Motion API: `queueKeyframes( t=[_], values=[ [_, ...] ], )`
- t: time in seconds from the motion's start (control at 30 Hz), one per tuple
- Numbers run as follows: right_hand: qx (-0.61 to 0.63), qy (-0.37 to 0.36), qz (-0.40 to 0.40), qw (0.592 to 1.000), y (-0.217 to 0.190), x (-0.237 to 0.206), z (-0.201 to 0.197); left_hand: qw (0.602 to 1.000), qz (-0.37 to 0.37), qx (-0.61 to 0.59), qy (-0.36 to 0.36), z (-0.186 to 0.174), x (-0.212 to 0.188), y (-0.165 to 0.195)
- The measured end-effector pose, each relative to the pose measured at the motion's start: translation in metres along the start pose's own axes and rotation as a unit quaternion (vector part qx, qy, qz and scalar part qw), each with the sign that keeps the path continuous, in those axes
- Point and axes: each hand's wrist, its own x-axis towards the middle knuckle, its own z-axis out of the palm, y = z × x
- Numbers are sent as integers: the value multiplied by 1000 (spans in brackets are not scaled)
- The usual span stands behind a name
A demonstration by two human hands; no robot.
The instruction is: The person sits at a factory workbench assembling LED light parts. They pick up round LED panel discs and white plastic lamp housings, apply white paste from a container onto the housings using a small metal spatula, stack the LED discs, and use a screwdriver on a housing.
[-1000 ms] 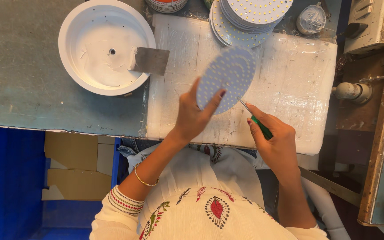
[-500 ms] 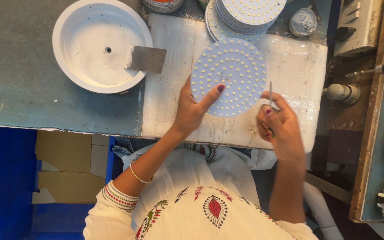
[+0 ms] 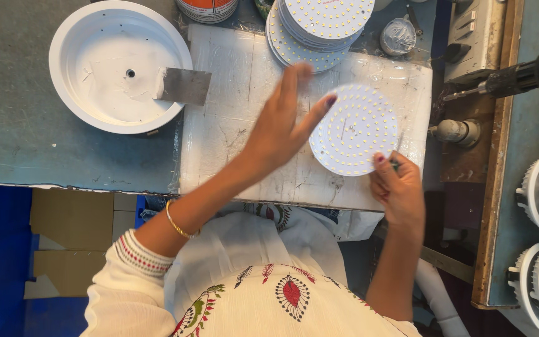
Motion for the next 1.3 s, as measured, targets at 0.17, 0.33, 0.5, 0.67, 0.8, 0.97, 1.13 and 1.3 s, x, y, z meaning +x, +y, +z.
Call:
queueKeyframes(
  t=[0.17, 0.33, 0.5, 0.67, 0.8, 0.97, 1.13, 1.3],
  values=[
    [-140, 39, 47, 988, -7, 6, -34, 935, 186, 282, 107, 17, 72, -28],
    [-383, 146, -53, 910, -11, -1, -40, 902, 143, 404, 46, 40, 108, -45],
    [-293, 164, -22, 942, -18, -14, -39, 890, 200, 409, 12, 27, 102, -51],
    [-229, 162, -38, 959, -18, -17, -34, 856, 312, 411, -2, -2, 76, -44],
    [-232, 148, -49, 960, -18, -12, -28, 860, 322, 389, -76, -16, 62, -33],
    [-179, 125, -83, 972, -24, -10, -13, 853, 347, 380, -92, -35, 51, -21],
    [23, 10, -66, 997, -23, -7, 12, 899, 351, 250, -75, -47, 15, -2],
    [187, -100, 25, 977, -3, 3, 44, 956, 284, 41, -69, -40, -39, 1]
  ],
)
